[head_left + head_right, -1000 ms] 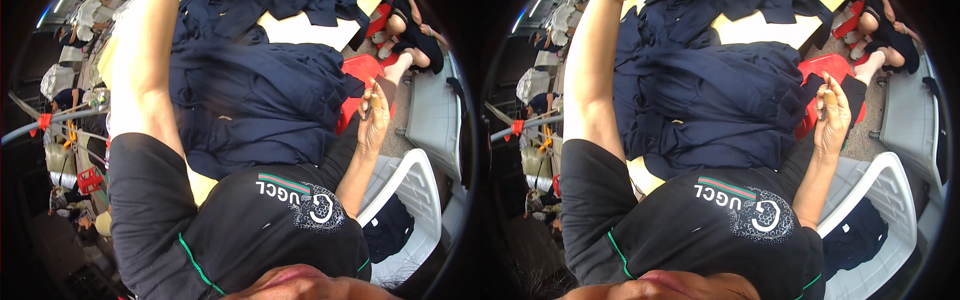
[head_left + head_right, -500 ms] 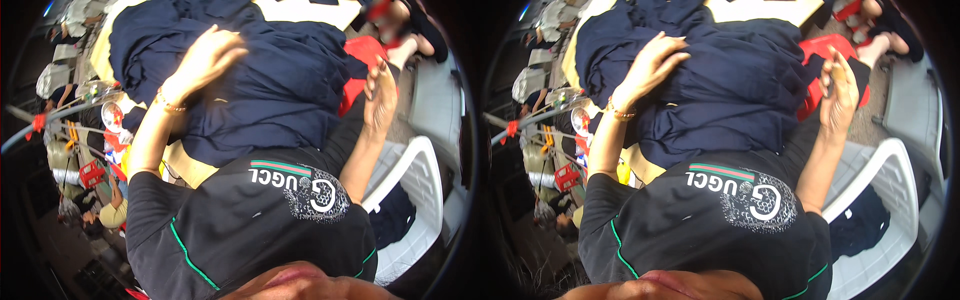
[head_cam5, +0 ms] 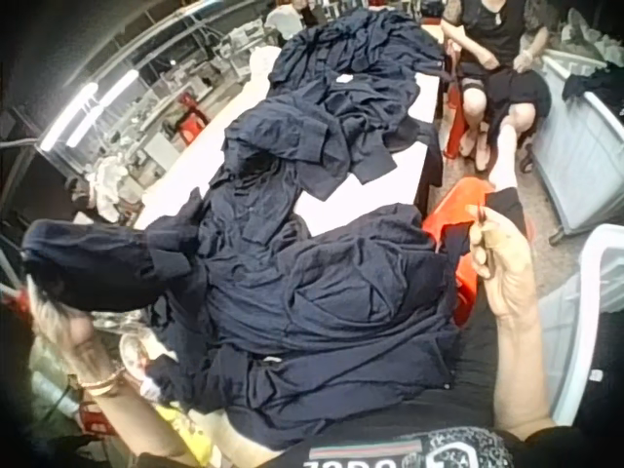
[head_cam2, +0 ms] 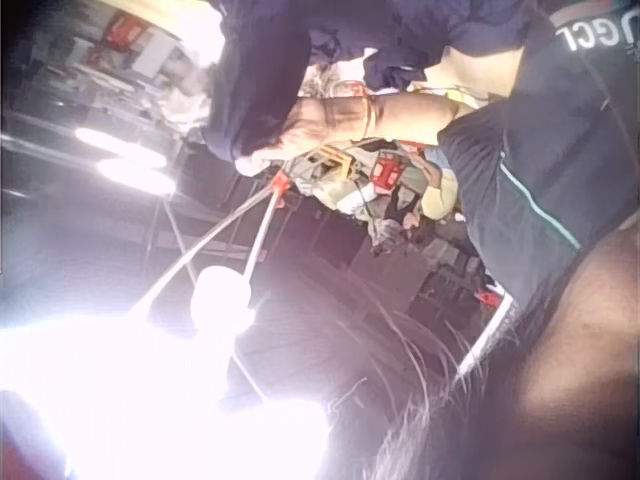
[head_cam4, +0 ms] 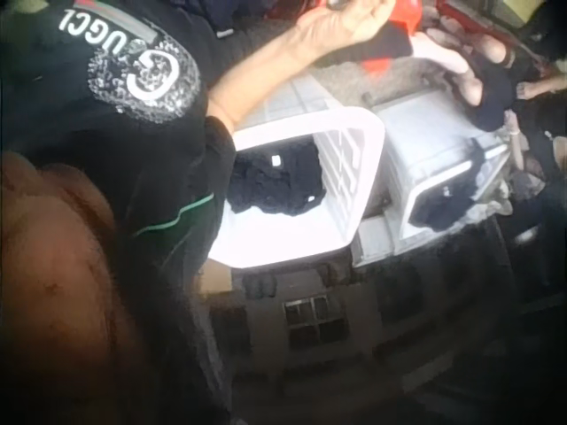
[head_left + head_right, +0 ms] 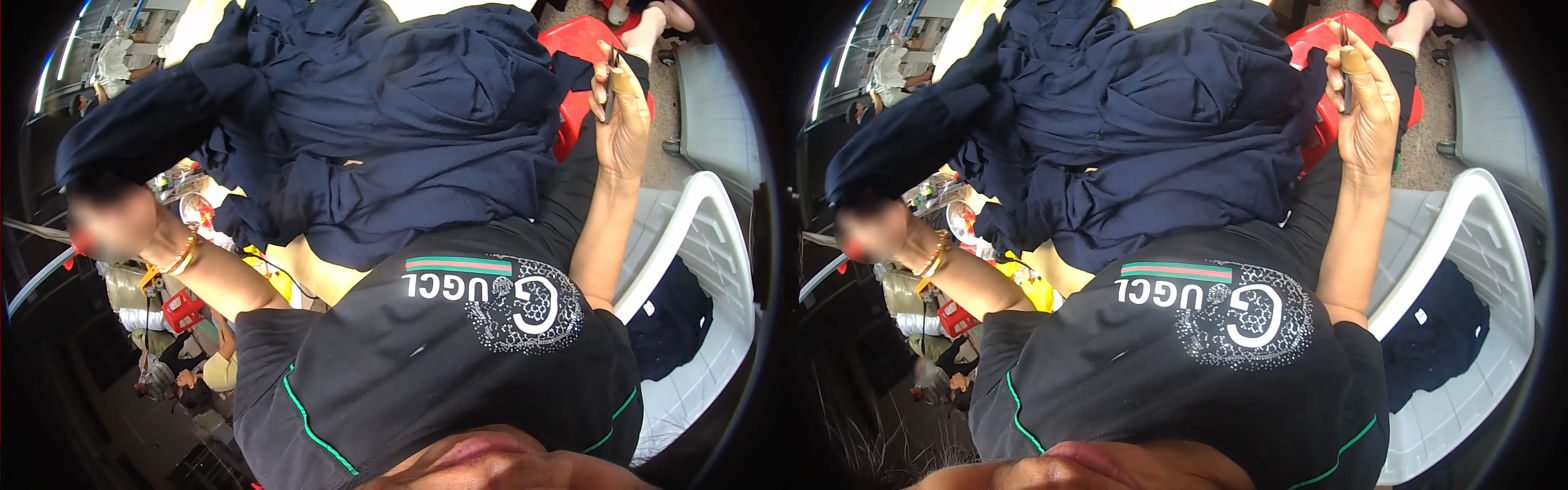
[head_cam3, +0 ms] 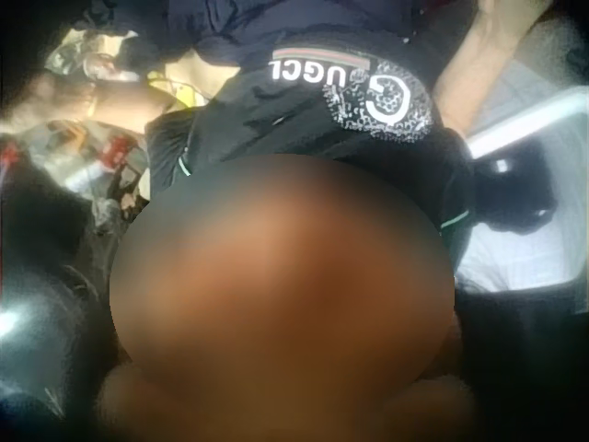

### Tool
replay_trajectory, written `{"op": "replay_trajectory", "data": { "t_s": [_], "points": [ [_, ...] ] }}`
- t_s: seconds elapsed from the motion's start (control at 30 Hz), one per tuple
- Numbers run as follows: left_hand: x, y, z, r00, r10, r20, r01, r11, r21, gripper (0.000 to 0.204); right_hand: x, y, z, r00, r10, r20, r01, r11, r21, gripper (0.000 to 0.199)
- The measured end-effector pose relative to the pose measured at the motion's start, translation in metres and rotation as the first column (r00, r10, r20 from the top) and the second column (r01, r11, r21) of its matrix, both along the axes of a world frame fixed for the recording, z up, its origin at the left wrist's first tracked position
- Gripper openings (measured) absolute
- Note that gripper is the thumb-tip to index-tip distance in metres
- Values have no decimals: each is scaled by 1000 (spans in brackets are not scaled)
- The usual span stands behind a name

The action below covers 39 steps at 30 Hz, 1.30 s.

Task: The person is trimming loose threads from finished navy blue t-shirts using small hand-held scissors and then placing them in a large bin.

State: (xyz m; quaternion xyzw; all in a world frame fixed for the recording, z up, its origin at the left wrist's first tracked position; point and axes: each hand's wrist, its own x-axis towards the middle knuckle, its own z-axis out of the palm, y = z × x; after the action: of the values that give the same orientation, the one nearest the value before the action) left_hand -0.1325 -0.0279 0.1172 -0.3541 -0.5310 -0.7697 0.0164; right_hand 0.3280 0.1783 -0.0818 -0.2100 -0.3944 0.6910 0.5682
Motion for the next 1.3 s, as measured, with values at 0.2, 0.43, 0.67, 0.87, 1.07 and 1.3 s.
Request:
{"op": "replay_trajectory", "data": {
  "t_s": [0.2, 0.43, 0.67, 0.87, 1.07, 1.3],
  "points": [
    [20, 47, -59, 626, -609, -486, -121, 540, -833, 26, 9, 0, 3, 1000, 22, -13, -22, 1000, -8, 43],
    [-90, 78, -131, 750, -265, -606, -586, 157, -795, 64, -1, -4, 10, 1000, 1, 25, -1, 1000, 10, 43],
    [-13, 74, -19, 981, -194, -14, 155, 823, -546, 28, 11, 1, 10, 999, -51, 18, 51, 999, 8, 49],
    [59, 19, 29, 36, -996, -86, 712, 86, -697, 16, 8, 2, 5, 999, -28, 39, 29, 999, -38, 44],
    [106, 29, 5, 357, -778, 516, 463, -333, -822, 30, 15, 5, -2, 1000, -15, 10, 16, 1000, -8, 47],
    [95, 48, -45, 710, -702, 57, 276, 203, -940, 31, 11, 2, 2, 1000, 0, -17, 0, 1000, 8, 44]
  ]
}}
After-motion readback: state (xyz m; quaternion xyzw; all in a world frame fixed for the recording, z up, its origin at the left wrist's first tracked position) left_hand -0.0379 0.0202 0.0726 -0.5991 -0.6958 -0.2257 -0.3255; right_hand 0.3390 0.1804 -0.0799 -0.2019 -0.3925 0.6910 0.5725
